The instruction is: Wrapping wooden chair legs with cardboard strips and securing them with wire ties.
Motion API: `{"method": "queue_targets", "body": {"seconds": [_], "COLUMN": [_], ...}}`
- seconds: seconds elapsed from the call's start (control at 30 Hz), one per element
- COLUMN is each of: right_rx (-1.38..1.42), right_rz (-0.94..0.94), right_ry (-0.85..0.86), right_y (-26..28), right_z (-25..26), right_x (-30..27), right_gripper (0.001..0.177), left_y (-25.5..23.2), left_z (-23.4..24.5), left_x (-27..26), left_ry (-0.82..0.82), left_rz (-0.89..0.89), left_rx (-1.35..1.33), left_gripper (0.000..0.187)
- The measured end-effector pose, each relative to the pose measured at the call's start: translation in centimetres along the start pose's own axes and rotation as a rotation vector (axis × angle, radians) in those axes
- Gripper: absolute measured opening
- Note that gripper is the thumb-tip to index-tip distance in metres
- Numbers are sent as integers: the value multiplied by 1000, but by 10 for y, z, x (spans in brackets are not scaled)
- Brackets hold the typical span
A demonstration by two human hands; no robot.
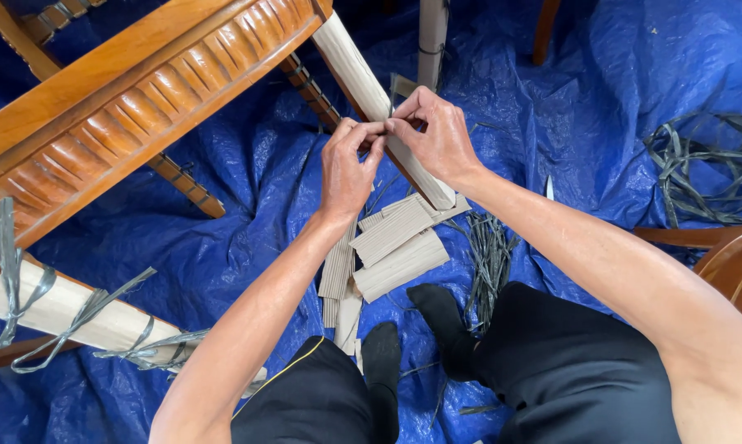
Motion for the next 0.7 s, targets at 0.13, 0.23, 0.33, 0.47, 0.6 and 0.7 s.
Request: {"method": "queue_targets", "body": {"seconds": [0.13,0.23,0.33,0.47,0.6,0.7], "right_rx": [-8,-69,-153,-221,-310,-370], "right_rz": [-62,158,220,316,323,318], "right_ry": [-28,-40,1,19,15,1], "right_y": [-2,-1,5,7,7,8], "right_z": [-3,-2,1,2,1,2], "right_x": [-3,-6,-9,-13,-15,-15], "right_gripper": [15,7,9,11,11,9], "left_y": [0,3,3,1,0,1], "left_z": [1,-1,0,-1,-2,-4], "left_x": [7,8,8,7,6,5], "left_ry": [-25,-42,-49,-39,-32,-35], "left_rz": [26,19,21,57,80,66], "left_rx": [8,26,37,47,74,90], "left_gripper": [10,9,9,10,10,9]}}
Point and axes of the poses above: each hand's wrist, its own x-axis towards the middle knuckle, its own z-axis out of the back of the hand, y = z × x, the point moved 1 cm from there along x, towards the middle knuckle, and after that the axes turned 4 degrees about -y, right-handed, at the moved point
